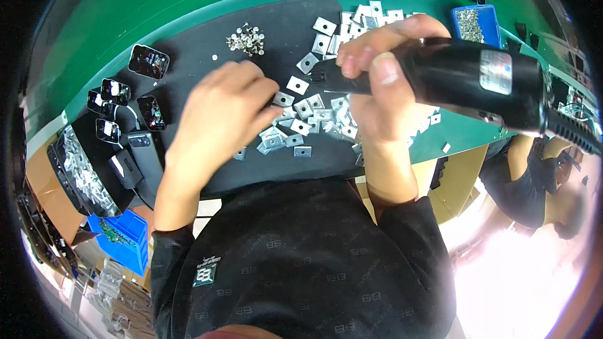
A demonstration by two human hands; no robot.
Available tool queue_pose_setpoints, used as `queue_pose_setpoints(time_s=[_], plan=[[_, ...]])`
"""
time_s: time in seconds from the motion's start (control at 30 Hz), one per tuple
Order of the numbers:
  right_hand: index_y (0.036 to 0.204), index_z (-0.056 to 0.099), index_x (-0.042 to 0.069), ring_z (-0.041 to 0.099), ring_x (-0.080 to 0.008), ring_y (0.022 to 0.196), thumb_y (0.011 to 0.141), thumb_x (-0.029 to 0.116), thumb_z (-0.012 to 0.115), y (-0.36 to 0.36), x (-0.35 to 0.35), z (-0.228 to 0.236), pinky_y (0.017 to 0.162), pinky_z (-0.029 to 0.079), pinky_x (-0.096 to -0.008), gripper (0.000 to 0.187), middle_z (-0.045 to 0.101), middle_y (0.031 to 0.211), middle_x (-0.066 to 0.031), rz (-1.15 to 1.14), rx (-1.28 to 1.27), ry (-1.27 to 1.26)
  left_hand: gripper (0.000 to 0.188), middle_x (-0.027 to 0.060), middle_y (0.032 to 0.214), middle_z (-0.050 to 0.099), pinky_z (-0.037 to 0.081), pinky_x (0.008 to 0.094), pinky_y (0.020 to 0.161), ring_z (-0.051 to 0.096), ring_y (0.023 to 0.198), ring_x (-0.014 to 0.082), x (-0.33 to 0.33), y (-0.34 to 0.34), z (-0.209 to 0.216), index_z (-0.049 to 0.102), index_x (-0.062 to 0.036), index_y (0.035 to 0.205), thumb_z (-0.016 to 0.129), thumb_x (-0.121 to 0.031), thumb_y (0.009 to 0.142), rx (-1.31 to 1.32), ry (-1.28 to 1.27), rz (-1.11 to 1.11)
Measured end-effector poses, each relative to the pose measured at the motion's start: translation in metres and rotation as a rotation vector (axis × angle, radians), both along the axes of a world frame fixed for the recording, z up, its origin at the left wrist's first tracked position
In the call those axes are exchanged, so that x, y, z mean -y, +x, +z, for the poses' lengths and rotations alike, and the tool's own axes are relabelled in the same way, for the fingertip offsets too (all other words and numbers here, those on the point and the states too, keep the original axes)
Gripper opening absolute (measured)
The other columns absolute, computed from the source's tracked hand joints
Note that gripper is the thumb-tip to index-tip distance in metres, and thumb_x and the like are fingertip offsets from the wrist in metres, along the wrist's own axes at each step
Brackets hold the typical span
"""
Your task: The person uses a soldering iron to attach small metal brackets to the terminals of small black electronic devices. They repeatedly pick up a bracket, position it on the device, and apply the soldering iron to secure it. Completed devices are placed to the side on the green workbench.
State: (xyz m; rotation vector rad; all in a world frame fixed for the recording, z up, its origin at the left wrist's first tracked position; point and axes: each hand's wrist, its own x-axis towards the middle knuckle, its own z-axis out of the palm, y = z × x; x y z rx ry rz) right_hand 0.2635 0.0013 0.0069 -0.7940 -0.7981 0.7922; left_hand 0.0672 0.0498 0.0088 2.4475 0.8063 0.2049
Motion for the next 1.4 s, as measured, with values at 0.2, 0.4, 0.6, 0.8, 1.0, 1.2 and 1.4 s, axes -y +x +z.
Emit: queue_pose_setpoints(time_s=[0.2, 0.4, 0.6, 0.8, 1.0, 1.2, 1.4], plan=[[0.116, 0.045, 0.008, 0.054, -0.0199, 0.062, 0.081, 0.014, 0.063, 0.002, 0.004, 0.003, 0.062, 0.05, -0.0388, 0.039, 0.056, 0.075, -0.0091, -0.001, -0.016, 0.016, 0.023, 0.0049, 0.082, 0.053, 0.045, 0.0349, 0.071, 0.055, 0.081, 0.0223, 0.02, 0.012, -0.023, 0.059, -0.0066, 0.08, 0.075, -0.017, 0.066, -0.066, 0.061, -0.101], [0.116, 0.044, 0.008, 0.053, -0.0197, 0.061, 0.083, 0.012, 0.06, -0.016, -0.016, -0.005, 0.06, 0.048, -0.039, 0.037, 0.055, 0.074, -0.0088, -0.012, -0.127, 0.105, 0.015, 0.0051, 0.076, 0.053, 0.045, 0.0338, 0.069, 0.055, 0.077, 0.0211, 0.03, 0.011, -0.027, 0.056, -0.006, 0.076, 0.067, -0.012, 0.068, -0.039, 0.11, -0.098], [0.114, 0.051, 0.012, 0.048, -0.0189, 0.069, 0.086, 0.02, 0.053, -0.046, -0.065, -0.015, 0.068, 0.041, -0.0378, 0.029, 0.053, 0.08, -0.006, 0.117, -0.041, 0.041, 0.01, 0.0034, 0.072, 0.05, 0.044, 0.0315, 0.064, 0.052, 0.071, 0.0184, 0.055, 0.009, -0.023, 0.051, -0.0072, 0.073, 0.06, -0.01, 0.069, 0.198, 0.084, -0.093], [0.109, 0.047, 0.003, 0.055, -0.0169, 0.062, 0.079, 0.001, 0.065, -0.088, -0.093, -0.034, 0.059, 0.049, -0.0295, 0.035, 0.055, 0.076, -0.0074, 0.142, -0.171, -0.02, 0.02, 0.0038, 0.077, 0.061, 0.05, 0.0309, 0.06, 0.062, 0.068, 0.0193, 0.071, -0.036, 0.003, 0.057, -0.0057, 0.08, 0.074, -0.015, 0.073, 0.361, -0.159, 0.032], [0.11, 0.045, 0.003, 0.055, -0.0178, 0.061, 0.082, 0.006, 0.062, -0.088, -0.091, -0.029, 0.058, 0.05, -0.0309, 0.033, 0.055, 0.072, -0.0084, 0.129, -0.178, 0.031, 0.019, 0.0081, 0.084, 0.066, 0.053, 0.0334, 0.066, 0.066, 0.077, 0.0249, 0.06, -0.085, -0.004, 0.062, -0.0032, 0.085, 0.076, -0.006, 0.072, 0.353, -0.146, 0.426], [0.113, 0.051, 0.011, 0.048, -0.0184, 0.07, 0.087, 0.023, 0.054, -0.059, -0.062, -0.007, 0.07, 0.041, -0.0389, 0.029, 0.054, 0.081, -0.0057, 0.174, -0.197, -0.011, 0.021, 0.0095, 0.093, 0.067, 0.052, 0.0329, 0.071, 0.065, 0.083, 0.0259, 0.034, -0.086, -0.013, 0.063, -0.002, 0.082, 0.077, -0.002, 0.066, 0.327, -0.122, 0.413], [0.112, 0.052, 0.011, 0.043, -0.0121, 0.069, 0.086, 0.025, 0.055, -0.045, -0.035, 0.018, 0.069, 0.038, -0.0309, 0.031, 0.047, 0.08, -0.0006, 0.17, -0.179, 0.01, 0.022, 0.0101, 0.106, 0.067, 0.052, 0.0362, 0.077, 0.065, 0.092, 0.0276, 0.022, -0.071, -0.025, 0.062, -0.0025, 0.078, 0.077, -0.006, 0.062, 0.286, -0.055, 0.257]])
